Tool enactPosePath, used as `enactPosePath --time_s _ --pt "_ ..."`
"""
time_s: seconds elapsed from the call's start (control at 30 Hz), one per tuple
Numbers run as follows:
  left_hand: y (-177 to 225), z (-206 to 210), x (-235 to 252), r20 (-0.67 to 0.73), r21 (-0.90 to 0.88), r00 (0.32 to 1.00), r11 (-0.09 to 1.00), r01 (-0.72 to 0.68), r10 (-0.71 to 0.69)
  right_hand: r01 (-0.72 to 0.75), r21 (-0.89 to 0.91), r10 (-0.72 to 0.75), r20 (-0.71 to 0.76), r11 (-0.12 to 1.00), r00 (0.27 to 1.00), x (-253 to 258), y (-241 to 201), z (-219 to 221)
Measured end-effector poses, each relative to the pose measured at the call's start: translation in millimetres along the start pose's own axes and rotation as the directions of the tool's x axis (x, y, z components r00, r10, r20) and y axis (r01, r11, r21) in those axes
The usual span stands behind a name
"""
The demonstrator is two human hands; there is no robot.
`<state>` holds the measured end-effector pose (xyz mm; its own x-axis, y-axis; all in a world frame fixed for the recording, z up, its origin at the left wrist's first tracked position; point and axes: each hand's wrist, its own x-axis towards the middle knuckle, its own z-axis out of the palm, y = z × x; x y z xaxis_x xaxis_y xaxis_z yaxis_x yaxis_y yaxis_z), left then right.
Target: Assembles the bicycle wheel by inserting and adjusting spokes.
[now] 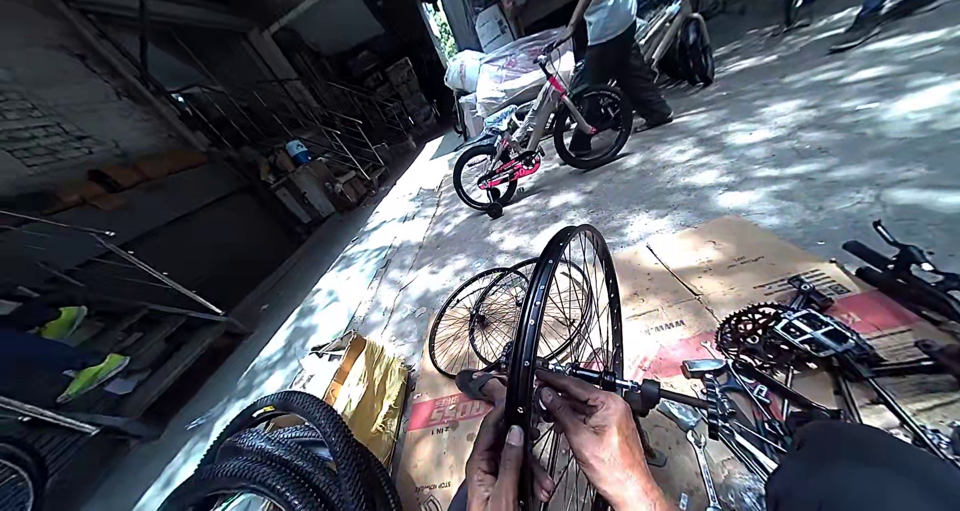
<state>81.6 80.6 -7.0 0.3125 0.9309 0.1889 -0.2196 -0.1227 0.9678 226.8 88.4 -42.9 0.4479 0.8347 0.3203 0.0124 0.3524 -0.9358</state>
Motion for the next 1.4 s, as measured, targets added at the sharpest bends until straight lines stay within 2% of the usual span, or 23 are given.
enactPosePath --time_s 0.07,0.13,0.23,0.27,0.3,0.37,0.47,0.53,0.63,0.7,0.77,0.87,0.97,1.07,1.17,1.27,1.4 --pt "2 4 1 -0.012 0.018 1.000 1.000 -0.005 0.006 0.053 -0.023 -0.052 0.049 0.998 0.997 3 -5 0" --pt "3 5 1 -0.021 0.011 1.000 1.000 -0.015 0.015 0.124 -0.037 -0.113 0.219 0.992 0.969 7 -11 -7" --pt "5 3 -2 -0.054 0.003 0.998 1.000 0.010 -0.010 0.073 0.156 -0.149 0.560 0.985 0.815 22 -12 -32" --pt "5 3 -3 -0.060 0.002 0.998 1.000 0.016 -0.016 0.044 0.174 -0.145 0.626 0.984 0.766 26 -11 -37" --pt "5 4 -3 -0.068 -0.004 0.997 1.000 0.021 -0.021 0.023 0.179 -0.136 0.645 0.983 0.752 27 -11 -38" --pt "4 4 -3 -0.080 -0.012 0.996 1.000 0.024 -0.025 0.017 0.190 -0.128 0.590 0.982 0.798 25 -10 -30" --pt "4 6 1 -0.066 -0.029 0.998 0.999 0.020 -0.022 0.163 0.160 -0.221 0.477 0.974 0.851 25 -7 -20" --pt "7 6 2 -0.054 -0.039 0.998 0.999 0.025 -0.027 0.250 0.109 -0.269 0.528 0.962 0.805 29 -8 -26" --pt "7 6 4 -0.043 -0.054 0.998 0.998 0.032 -0.035 0.277 -0.033 -0.173 0.706 0.960 0.687 43 -22 -44" --pt "5 7 4 -0.056 -0.046 0.998 0.998 0.035 -0.038 0.255 -0.053 -0.137 0.728 0.965 0.671 54 -28 -45" --pt "6 9 6 -0.074 -0.031 0.996 0.999 0.045 -0.047 0.270 -0.064 -0.165 0.647 0.961 0.744 57 -30 -39" --pt "6 9 6 -0.084 -0.003 0.995 0.999 0.050 -0.050 0.457 -0.210 -0.358 0.382 0.864 0.852 45 -19 -24" --pt "4 13 5 -0.089 0.024 0.995 0.999 0.036 -0.034 0.573 -0.386 -0.582 0.107 0.723 0.806 28 -5 0" --pt "4 14 5 -0.118 0.007 0.992 0.999 0.047 -0.046 0.576 -0.478 -0.668 -0.031 0.664 0.744 23 1 16" --pt "3 11 4 -0.108 -0.018 0.992 0.998 0.061 -0.063 0.578 -0.427 -0.623 0.042 0.696 0.781 23 2 10" --pt "4 4 2 -0.088 -0.017 0.992 0.996 0.091 -0.093 0.568 -0.325 -0.506 0.260 0.756 0.822 26 -5 -13" --pt "8 1 4 -0.057 -0.025 0.987 0.988 0.152 -0.153 0.560 -0.363 -0.382 0.455 0.745 0.804 39 -20 -39"
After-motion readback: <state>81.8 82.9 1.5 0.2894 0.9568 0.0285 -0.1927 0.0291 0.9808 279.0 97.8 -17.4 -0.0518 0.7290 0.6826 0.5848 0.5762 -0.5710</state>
